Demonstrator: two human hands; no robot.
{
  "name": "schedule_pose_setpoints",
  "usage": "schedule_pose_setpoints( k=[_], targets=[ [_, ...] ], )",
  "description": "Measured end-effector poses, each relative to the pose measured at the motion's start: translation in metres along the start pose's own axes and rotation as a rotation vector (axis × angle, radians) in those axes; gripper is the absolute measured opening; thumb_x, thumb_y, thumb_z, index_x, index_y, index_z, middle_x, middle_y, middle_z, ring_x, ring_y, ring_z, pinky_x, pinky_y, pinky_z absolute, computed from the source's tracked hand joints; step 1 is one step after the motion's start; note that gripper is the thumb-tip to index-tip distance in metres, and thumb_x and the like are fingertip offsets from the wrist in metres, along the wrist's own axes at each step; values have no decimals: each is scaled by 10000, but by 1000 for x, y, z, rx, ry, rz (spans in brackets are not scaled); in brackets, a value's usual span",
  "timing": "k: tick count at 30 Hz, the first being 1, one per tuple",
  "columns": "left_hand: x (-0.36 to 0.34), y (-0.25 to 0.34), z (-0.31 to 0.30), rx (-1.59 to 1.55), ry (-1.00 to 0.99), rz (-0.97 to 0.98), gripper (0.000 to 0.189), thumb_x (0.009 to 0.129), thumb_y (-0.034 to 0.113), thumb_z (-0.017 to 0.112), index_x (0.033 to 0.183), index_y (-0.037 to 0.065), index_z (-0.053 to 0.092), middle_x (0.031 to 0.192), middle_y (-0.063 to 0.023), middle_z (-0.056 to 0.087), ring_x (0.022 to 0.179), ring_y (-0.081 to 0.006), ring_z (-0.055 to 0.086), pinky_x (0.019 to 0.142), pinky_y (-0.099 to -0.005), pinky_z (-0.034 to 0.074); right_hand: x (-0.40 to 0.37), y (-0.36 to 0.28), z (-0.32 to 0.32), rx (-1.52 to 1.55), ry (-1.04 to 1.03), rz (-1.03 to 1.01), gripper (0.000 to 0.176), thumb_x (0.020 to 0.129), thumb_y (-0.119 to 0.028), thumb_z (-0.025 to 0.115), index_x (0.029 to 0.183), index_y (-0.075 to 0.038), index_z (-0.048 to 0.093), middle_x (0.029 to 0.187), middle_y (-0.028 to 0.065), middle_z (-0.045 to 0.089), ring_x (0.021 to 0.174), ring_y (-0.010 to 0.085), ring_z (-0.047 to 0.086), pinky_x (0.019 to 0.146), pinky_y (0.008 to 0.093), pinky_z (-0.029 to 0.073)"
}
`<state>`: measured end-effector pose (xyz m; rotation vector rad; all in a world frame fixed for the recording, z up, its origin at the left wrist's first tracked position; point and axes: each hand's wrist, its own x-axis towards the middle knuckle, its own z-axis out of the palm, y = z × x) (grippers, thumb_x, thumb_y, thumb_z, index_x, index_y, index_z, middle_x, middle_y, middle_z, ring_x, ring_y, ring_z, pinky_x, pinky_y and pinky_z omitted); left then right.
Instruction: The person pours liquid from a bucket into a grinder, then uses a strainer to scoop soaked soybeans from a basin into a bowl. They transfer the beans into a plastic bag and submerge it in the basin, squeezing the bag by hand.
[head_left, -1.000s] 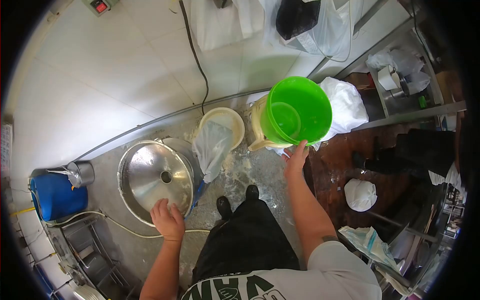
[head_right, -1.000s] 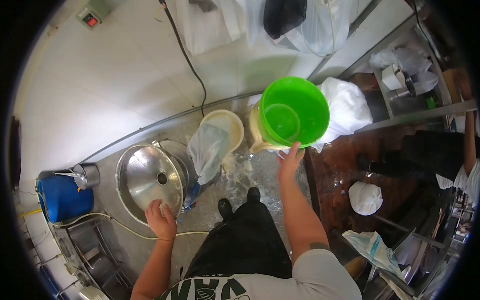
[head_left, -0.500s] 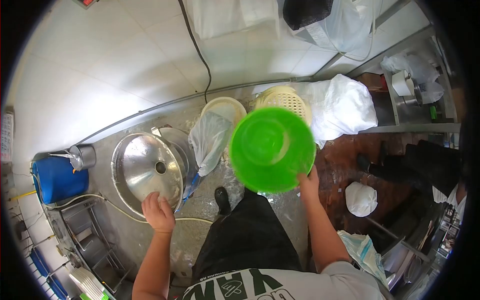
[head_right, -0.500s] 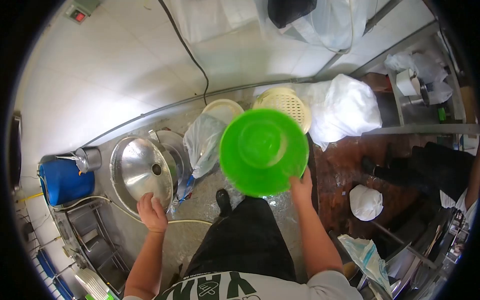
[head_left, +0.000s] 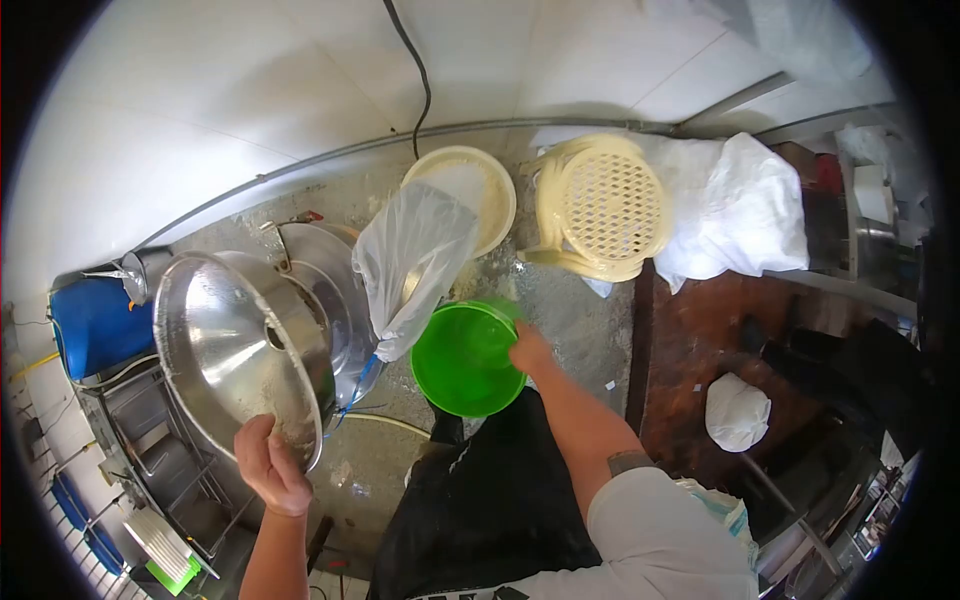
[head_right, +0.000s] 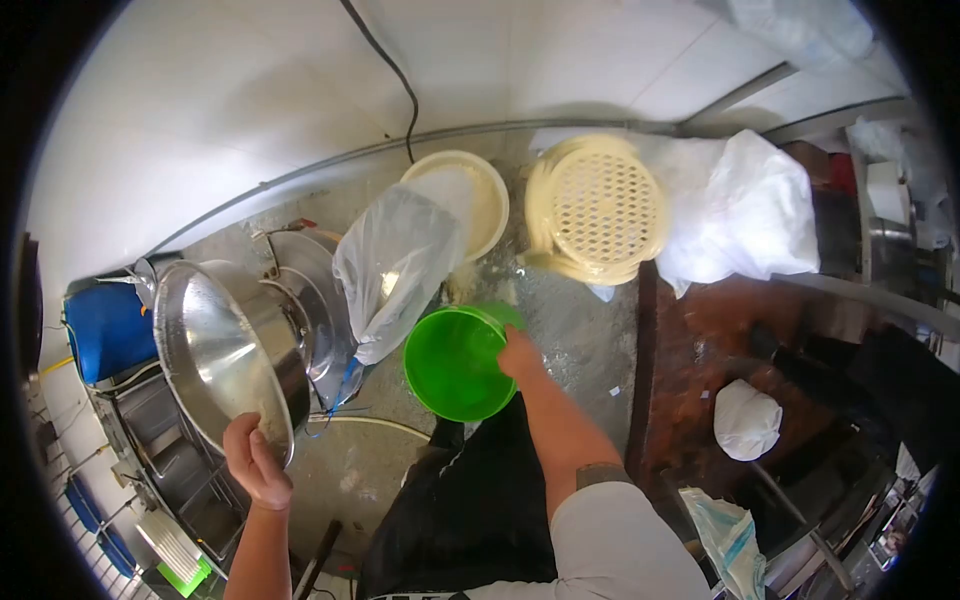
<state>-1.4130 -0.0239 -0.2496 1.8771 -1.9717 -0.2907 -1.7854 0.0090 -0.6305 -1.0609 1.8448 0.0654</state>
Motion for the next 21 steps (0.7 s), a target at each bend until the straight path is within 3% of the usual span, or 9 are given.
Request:
schedule_pose_setpoints(
  k=[3, 9, 11, 13, 15, 17, 21],
  targets=[
    [-3, -5, 4, -14, -19, -37, 357, 1036, 225, 496, 1080, -91, 656, 1059, -264, 665, 975, -412, 629, 903, -461, 482, 27, -5, 16, -81, -25, -92, 668, 859, -116, 631, 1517, -142, 519, 1455, 268, 564, 1241, 463, 620, 1044, 528, 518],
    [-5, -9, 5, 6, -48, -49, 411, 1049, 263, 455, 1090, -100, 644, 1041, -250, 649, 955, -394, 627, 891, -452, 478, 78, -15, 32, -242, -270, -364, 634, 941, -169, 630, 1554, -154, 472, 1472, 249, 549, 1290, 455, 593, 1068, 522, 512],
    [-5, -10, 4, -9, -63, -55, 409, 1046, 258, 455, 1095, -102, 642, 1040, -253, 650, 948, -393, 627, 884, -456, 480, 91, -28, 27, -87, -99, -307, 634, 931, -224, 693, 1529, -138, 503, 1412, 247, 579, 1254, 449, 595, 1030, 536, 516],
    [-5, -11, 4, -7, -73, -52, 409, 1046, 257, 455, 1099, -103, 641, 1040, -255, 650, 945, -394, 628, 880, -458, 481, 96, -52, -7, -202, 365, -397, 634, 902, -277, 745, 1477, -98, 546, 1329, 238, 605, 1198, 443, 584, 1002, 548, 504],
    [-5, -12, 3, -4, -80, -47, 409, 1045, 256, 455, 1102, -104, 641, 1040, -258, 650, 942, -395, 628, 877, -461, 481, 92, -80, -70, -230, 643, -635, 591, 898, -267, 746, 1424, -61, 572, 1248, 221, 610, 1169, 429, 567, 992, 552, 492],
    [-5, -11, 2, 14, -108, -52, 422, 1085, 272, 396, 1073, -80, 627, 1031, -195, 621, 943, -308, 602, 875, -396, 464, 88, -102, -122, -367, 864, -586, 548, 913, -285, 729, 1389, -54, 588, 1329, 224, 602, 1272, 427, 523, 1073, 517, 441],
    [-3, -9, 3, 47, -110, -10, 413, 1084, 264, 393, 1071, -78, 625, 1025, -193, 617, 945, -306, 603, 871, -392, 464, 115, -111, -182, -557, 1100, -497, 510, 924, -278, 710, 1368, -50, 608, 1301, 234, 619, 1223, 434, 566, 1044, 514, 470]
  ],
)
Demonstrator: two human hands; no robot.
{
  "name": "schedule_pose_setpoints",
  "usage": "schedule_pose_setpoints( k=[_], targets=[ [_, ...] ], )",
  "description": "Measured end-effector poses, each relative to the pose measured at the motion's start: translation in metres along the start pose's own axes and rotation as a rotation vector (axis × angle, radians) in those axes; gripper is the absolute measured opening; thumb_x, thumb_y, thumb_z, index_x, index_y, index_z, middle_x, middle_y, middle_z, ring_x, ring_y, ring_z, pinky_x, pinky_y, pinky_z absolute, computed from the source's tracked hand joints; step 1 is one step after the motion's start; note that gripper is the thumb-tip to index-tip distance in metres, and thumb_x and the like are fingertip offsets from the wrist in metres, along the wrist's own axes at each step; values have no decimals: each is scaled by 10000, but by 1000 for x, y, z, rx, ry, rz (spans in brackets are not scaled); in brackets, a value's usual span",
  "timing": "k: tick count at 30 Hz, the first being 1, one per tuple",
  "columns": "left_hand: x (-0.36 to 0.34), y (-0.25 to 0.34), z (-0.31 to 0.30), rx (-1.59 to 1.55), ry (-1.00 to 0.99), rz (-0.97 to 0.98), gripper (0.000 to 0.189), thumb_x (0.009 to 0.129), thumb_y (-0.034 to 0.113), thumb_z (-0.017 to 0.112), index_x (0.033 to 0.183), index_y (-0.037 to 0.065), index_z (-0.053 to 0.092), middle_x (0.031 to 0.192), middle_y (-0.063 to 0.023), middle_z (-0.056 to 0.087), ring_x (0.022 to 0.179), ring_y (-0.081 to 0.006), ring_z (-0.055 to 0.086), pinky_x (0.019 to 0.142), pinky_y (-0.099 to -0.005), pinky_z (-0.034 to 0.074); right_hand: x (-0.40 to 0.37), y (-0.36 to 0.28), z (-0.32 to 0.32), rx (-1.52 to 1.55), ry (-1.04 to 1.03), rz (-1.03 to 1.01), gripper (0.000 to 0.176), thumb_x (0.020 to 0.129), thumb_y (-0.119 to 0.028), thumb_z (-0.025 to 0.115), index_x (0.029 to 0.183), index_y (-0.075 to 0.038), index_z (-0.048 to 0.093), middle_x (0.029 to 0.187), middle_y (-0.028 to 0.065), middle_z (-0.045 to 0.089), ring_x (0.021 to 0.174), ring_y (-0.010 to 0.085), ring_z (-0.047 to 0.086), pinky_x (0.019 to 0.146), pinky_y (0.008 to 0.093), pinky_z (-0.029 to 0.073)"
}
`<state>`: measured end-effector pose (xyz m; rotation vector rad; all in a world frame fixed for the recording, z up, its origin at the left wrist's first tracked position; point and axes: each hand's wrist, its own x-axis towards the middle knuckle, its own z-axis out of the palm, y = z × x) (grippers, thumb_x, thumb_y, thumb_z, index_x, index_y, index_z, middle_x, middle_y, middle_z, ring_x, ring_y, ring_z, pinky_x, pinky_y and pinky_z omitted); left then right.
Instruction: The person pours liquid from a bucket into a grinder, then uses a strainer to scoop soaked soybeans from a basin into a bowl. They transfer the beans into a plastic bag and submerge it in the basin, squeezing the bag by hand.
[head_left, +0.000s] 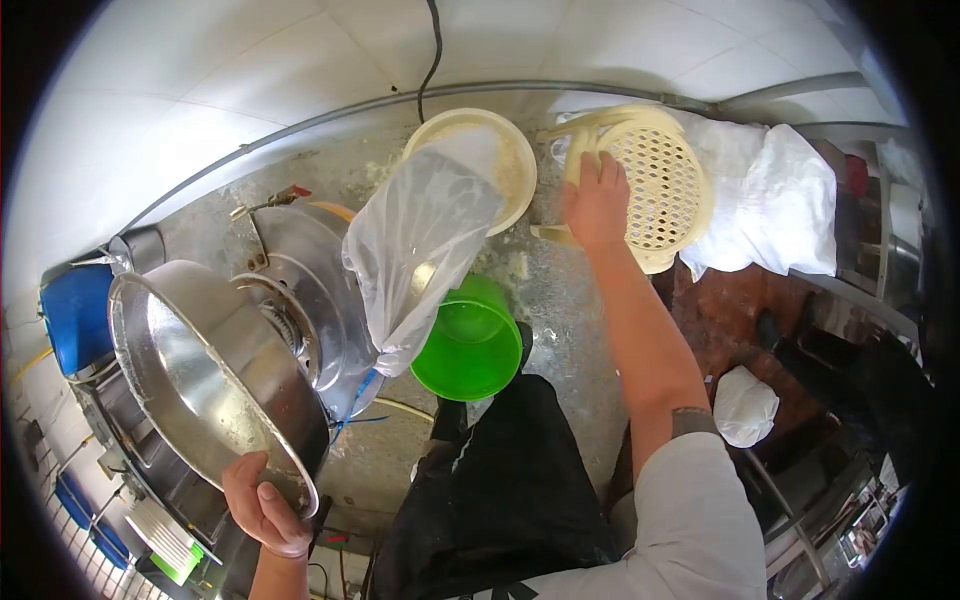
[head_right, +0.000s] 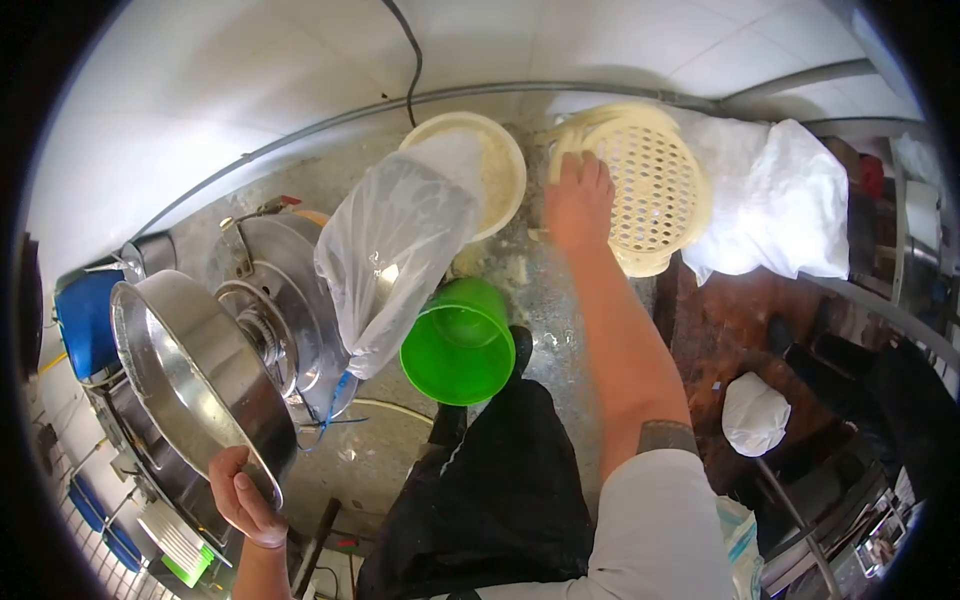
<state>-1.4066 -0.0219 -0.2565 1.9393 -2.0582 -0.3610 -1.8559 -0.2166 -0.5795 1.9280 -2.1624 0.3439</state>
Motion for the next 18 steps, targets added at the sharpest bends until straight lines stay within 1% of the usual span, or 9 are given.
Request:
schedule_pose_setpoints(
  k=[2, 6, 9, 11, 12, 14, 15, 17, 18],
  targets=[
    [-1, -1, 2, -71, 19, -57, 424, 1047, 278, 456, 1089, -97, 649, 1020, -261, 650, 926, -393, 630, 855, -465, 482, -3, 1, 18, 576, -403, 153, 484, 917, -272, 713, 1323, -23, 627, 1230, 240, 659, 1115, 454, 630, 981, 532, 509],
    [-2, 0, 2, -66, 4, -73, 432, 1051, 292, 453, 1075, -91, 652, 1011, -253, 650, 919, -384, 629, 852, -465, 480, -73, -31, 110, 623, -560, 174, 463, 926, -283, 728, 1262, 24, 637, 1143, 221, 696, 986, 441, 688, 873, 526, 548],
    [-3, -2, 1, -91, -38, -101, 451, 1057, 311, 434, 1066, -85, 650, 1012, -244, 647, 916, -372, 626, 851, -447, 476, -111, -54, 155, 696, -643, 536, 521, 952, -341, 740, 1287, 31, 597, 1092, 191, 701, 933, 386, 701, 809, 509, 547],
    [-7, -7, 2, -83, -27, -91, 460, 1059, 321, 429, 1070, -83, 649, 1016, -240, 644, 914, -366, 624, 844, -443, 474, -121, -63, 193, 1148, -745, 1127, 646, 961, -434, 751, 1378, 9, 531, 1021, 165, 669, 815, 309, 673, 708, 442, 547],
    [-8, -9, 3, -79, -13, -81, 470, 1061, 330, 424, 1073, -81, 649, 1020, -235, 642, 911, -360, 622, 837, -439, 471, -117, -67, 192, 1149, -753, 1132, 646, 961, -434, 751, 1378, 9, 531, 1021, 165, 669, 815, 309, 673, 708, 442, 547],
    [1, 2, 9, -67, -36, -86, 488, 1063, 346, 409, 1066, -82, 642, 1019, -226, 637, 902, -347, 616, 820, -433, 466, -93, -73, 169, 1340, -546, 1404, 709, 963, -496, 749, 1419, -24, 481, 936, 116, 623, 661, 235, 593, 595, 359, 513],
    [1, 3, 11, -91, -24, -115, 494, 1064, 352, 403, 1058, -82, 638, 1012, -224, 633, 895, -344, 613, 813, -430, 463, -89, -75, 161, 1333, -560, 1418, 709, 963, -496, 749, 1419, -24, 481, 936, 116, 623, 661, 235, 593, 595, 359, 513],
    [2, 5, 5, -100, -65, -111, 510, 1074, 332, 353, 1141, -82, 644, 1067, -202, 641, 958, -325, 619, 882, -394, 468, -79, -74, 149, 1380, -90, 1687, 759, 924, -580, 768, 1384, -38, 501, 996, 107, 588, 761, 214, 599, 636, 357, 516],
    [1, 2, 5, -106, -63, -109, 510, 1074, 332, 353, 1141, -82, 644, 1067, -202, 641, 958, -325, 619, 882, -394, 468, -82, -68, 144, 1377, -85, 1683, 759, 924, -580, 768, 1384, -38, 501, 996, 107, 588, 761, 214, 599, 636, 357, 516]
  ],
)
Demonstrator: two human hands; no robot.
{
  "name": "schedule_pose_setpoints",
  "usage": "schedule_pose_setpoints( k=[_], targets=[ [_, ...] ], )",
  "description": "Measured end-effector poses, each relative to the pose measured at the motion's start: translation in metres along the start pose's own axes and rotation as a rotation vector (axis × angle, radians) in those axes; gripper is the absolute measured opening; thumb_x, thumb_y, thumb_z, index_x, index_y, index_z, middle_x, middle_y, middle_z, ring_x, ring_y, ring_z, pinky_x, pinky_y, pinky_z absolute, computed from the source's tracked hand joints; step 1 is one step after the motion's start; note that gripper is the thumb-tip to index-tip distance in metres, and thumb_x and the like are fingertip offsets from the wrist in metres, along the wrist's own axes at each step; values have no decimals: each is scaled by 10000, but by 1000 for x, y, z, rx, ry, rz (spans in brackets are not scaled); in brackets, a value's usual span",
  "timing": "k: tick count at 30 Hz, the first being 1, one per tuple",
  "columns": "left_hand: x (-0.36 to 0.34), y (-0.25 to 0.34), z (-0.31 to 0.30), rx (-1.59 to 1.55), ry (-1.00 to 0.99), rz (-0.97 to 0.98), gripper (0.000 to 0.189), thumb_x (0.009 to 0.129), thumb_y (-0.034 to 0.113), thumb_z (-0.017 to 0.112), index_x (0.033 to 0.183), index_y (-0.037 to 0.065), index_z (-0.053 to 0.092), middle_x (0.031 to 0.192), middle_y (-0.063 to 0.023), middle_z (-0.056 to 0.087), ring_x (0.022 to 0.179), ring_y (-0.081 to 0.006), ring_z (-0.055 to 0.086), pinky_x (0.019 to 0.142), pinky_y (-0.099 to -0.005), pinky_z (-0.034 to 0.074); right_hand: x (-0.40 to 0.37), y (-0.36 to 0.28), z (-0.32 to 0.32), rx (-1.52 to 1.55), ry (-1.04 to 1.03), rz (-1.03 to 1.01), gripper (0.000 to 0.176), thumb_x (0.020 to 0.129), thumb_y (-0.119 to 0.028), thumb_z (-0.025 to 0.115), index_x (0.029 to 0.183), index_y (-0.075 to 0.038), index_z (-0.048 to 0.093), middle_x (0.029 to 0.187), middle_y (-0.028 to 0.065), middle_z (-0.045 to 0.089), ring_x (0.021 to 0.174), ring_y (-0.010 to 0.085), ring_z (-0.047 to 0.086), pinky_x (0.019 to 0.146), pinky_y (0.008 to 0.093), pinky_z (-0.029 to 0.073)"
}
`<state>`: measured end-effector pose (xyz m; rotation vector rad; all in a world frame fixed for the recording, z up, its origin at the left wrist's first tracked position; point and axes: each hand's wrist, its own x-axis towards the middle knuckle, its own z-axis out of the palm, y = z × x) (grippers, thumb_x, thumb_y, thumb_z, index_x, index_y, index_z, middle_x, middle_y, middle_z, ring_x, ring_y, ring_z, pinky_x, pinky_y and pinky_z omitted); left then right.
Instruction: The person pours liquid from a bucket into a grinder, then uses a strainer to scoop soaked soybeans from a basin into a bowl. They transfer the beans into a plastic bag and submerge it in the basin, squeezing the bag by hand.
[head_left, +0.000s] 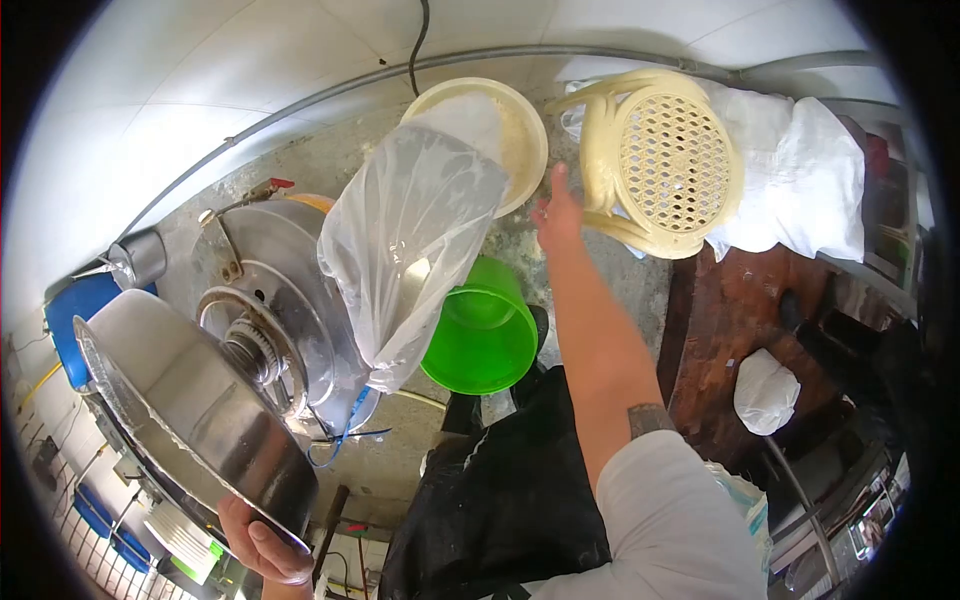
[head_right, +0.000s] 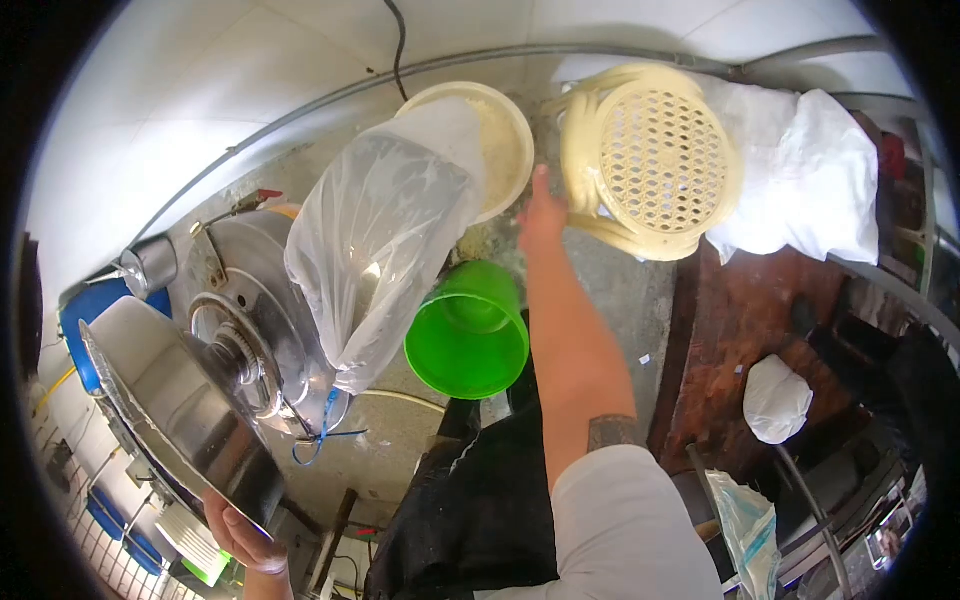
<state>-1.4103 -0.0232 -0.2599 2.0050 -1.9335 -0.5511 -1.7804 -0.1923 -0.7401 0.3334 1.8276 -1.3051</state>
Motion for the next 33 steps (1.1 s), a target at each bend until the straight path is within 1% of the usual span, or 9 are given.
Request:
schedule_pose_setpoints(
  k=[3, 7, 12, 17, 20, 24, 27, 29, 33],
  targets=[
    [-4, -5, 0, 14, 9, 25, 506, 1081, 337, 356, 1133, -77, 643, 1051, -191, 643, 957, -305, 617, 867, -389, 466, -27, -11, -50, 37, -267, 247, 915, 864, -685, 774, 1461, -60, 475, 1229, 148, 569, 1042, 260, 580, 844, 446, 515],
    [-2, -5, 1, -5, 42, 38, 487, 1080, 349, 406, 1030, -81, 629, 984, -219, 624, 883, -330, 608, 809, -421, 461, -49, -45, -105, 224, 243, 123, 922, 844, -663, 805, 1462, -50, 501, 1430, 187, 523, 1257, 316, 515, 916, 496, 501],
    [-2, -2, -2, -6, 8, 35, 469, 1090, 322, 402, 1007, -73, 639, 960, -193, 632, 855, -313, 606, 800, -401, 461, -5, -92, -169, 352, -91, -79, 655, 975, -486, 749, 1453, -83, 554, 1366, 108, 607, 1184, 288, 605, 928, 464, 525],
    [-3, -1, -3, -3, 6, 14, 451, 1086, 306, 406, 985, -65, 642, 944, -187, 633, 850, -309, 611, 792, -400, 464, -16, -85, -281, 339, -75, -95, 531, 1021, -322, 714, 1451, -59, 545, 1379, 104, 627, 1191, 277, 653, 942, 436, 581],
    [-5, -3, -2, -12, 23, 9, 441, 1083, 298, 410, 988, -65, 642, 946, -186, 635, 853, -310, 614, 793, -399, 466, -42, -44, -387, 134, -101, -14, 567, 1042, -373, 655, 1505, -108, 462, 1380, 100, 608, 1131, 269, 650, 790, 410, 551],
    [-7, -3, -2, -4, 25, -9, 426, 1079, 290, 420, 993, -63, 642, 945, -186, 636, 863, -315, 616, 806, -404, 465, -87, -4, -482, 136, 4, 269, 598, 1023, -319, 680, 1525, -103, 437, 1473, 143, 544, 1275, 317, 577, 956, 532, 531],
    [-5, 0, -4, -12, 7, -19, 420, 1077, 285, 421, 999, -64, 641, 948, -189, 634, 869, -318, 614, 812, -407, 463, -92, -12, -490, -438, 367, 74, 629, 988, -200, 710, 1525, -32, 429, 1500, 195, 506, 1368, 376, 501, 1097, 562, 454],
    [-4, 0, -4, -26, -9, -29, 419, 1077, 283, 420, 1002, -66, 639, 949, -190, 631, 869, -319, 611, 812, -407, 461, -99, -68, -429, -1203, 438, -751, 645, 940, -104, 726, 1508, 16, 446, 1496, 237, 487, 1403, 418, 452, 1166, 537, 387],
    [-3, 1, -1, -14, 14, 11, 436, 1075, 294, 416, 1001, -78, 632, 949, -194, 618, 856, -322, 597, 804, -402, 455, -44, -105, -248, -870, -73, -1150, 439, 970, -94, 695, 1374, 35, 583, 1300, 227, 615, 1197, 365, 619, 1070, 451, 480]
  ],
)
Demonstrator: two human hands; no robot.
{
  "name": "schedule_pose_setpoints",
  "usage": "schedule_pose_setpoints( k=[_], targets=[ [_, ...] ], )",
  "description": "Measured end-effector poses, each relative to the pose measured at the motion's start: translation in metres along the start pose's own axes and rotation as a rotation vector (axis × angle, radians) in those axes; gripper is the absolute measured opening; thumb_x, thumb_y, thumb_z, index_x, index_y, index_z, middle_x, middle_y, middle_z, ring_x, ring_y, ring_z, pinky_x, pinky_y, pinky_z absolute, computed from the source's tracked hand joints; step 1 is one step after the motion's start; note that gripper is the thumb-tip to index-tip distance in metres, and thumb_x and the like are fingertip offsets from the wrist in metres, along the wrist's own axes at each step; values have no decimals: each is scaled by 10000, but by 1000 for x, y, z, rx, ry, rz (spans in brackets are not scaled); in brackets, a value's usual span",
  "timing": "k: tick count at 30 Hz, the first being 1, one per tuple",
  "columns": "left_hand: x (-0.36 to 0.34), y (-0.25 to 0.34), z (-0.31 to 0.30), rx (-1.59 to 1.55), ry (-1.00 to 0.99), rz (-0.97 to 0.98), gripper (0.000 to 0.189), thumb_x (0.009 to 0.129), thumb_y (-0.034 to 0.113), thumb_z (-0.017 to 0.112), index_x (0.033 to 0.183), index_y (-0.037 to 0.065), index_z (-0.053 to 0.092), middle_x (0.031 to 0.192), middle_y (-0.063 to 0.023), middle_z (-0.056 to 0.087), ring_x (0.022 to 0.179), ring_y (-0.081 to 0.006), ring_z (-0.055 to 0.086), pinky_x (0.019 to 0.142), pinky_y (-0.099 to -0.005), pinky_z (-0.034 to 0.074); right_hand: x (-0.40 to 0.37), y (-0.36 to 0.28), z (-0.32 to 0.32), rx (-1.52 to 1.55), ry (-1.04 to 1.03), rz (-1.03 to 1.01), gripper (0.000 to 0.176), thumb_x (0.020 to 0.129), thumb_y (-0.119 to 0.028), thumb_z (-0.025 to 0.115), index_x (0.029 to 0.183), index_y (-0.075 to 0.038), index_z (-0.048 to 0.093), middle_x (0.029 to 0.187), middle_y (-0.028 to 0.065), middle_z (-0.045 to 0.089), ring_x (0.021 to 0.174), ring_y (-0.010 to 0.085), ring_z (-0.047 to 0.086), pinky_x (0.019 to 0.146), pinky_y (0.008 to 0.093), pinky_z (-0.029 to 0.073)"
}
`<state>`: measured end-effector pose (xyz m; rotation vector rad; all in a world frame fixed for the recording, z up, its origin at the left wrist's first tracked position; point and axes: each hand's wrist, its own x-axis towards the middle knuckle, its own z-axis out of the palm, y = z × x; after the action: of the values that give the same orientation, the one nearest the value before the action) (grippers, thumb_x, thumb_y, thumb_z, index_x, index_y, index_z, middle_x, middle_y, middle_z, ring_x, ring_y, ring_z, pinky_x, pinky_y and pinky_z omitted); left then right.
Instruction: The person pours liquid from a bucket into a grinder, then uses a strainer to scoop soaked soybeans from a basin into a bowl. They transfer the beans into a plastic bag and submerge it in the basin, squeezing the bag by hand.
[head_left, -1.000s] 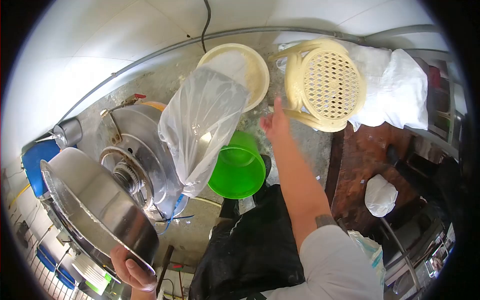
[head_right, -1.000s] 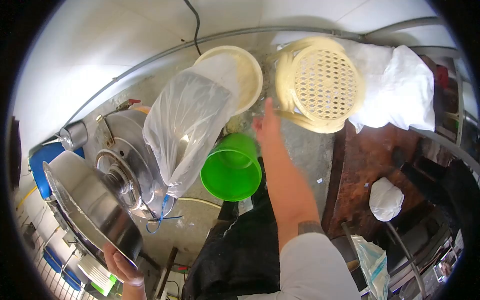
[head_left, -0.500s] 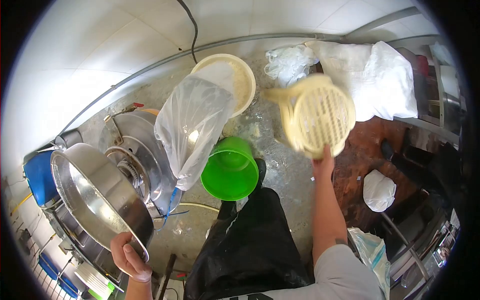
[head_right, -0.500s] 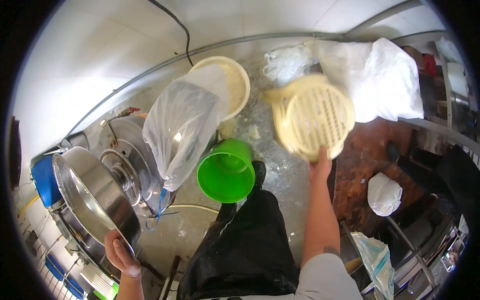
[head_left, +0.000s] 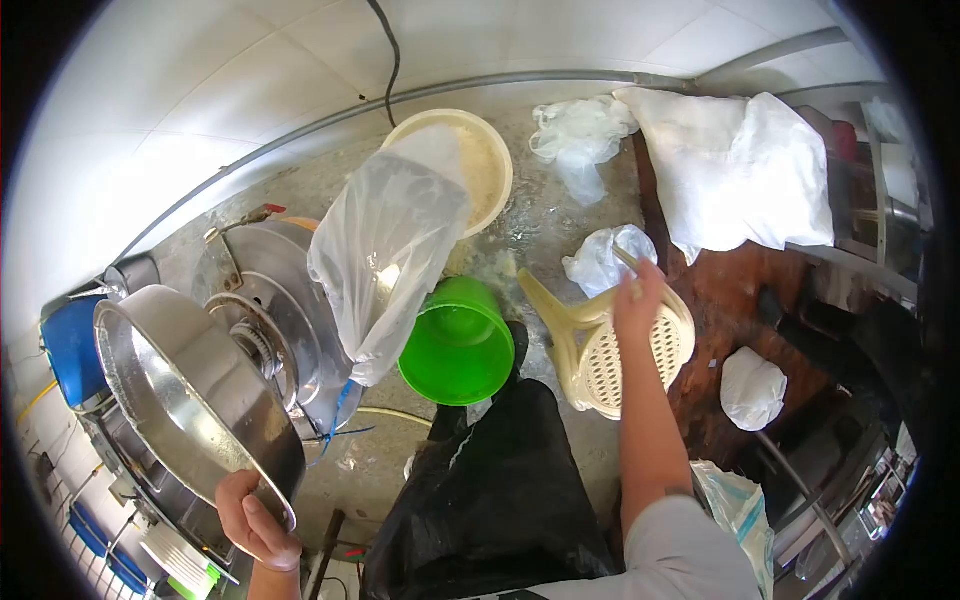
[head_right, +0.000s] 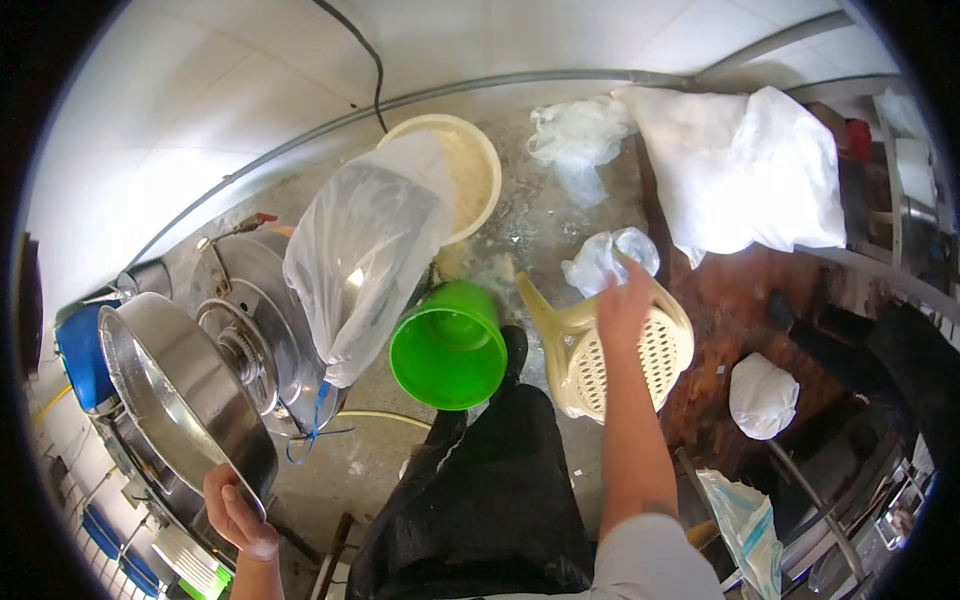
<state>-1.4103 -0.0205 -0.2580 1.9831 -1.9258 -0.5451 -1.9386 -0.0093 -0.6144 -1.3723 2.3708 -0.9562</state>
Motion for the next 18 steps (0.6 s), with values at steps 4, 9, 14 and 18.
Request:
schedule_pose_setpoints(
  k=[4, 9, 14, 18],
  targets=[
    [1, 2, 2, 6, 15, -3, 485, 1074, 343, 417, 1005, -87, 629, 998, -206, 630, 886, -326, 608, 814, -399, 456, 82, -52, 185, -9, -373, 160, 643, 922, -345, 748, 1389, 58, 564, 1318, 310, 655, 1224, 448, 637, 1076, 509, 482],
    [-42, -56, -23, 124, -94, 78, 508, 1115, 276, 358, 1380, -137, 490, 1354, -362, 579, 1187, -443, 632, 991, -497, 522, 118, -81, 302, 134, -489, 563, 544, 925, -209, 697, 1367, 70, 545, 1247, 312, 675, 1064, 450, 726, 780, 514, 640],
    [-67, -73, -24, 745, 131, 533, 536, 1097, 263, 449, 1455, -134, 412, 1378, -392, 545, 1241, -522, 599, 1036, -558, 535, 118, -62, 280, 149, -409, 768, 394, 878, -111, 680, 1220, 74, 614, 1108, 250, 723, 858, 443, 762, 530, 495, 654],
    [-38, -48, -18, 294, -24, 233, 501, 1086, 265, 416, 1396, -123, 482, 1303, -350, 589, 1170, -477, 627, 977, -511, 535, 103, 15, 221, -1042, -895, -81, 445, 756, -423, 910, 1044, -111, 776, 1061, 124, 774, 842, 329, 777, 650, 353, 629]
  ],
)
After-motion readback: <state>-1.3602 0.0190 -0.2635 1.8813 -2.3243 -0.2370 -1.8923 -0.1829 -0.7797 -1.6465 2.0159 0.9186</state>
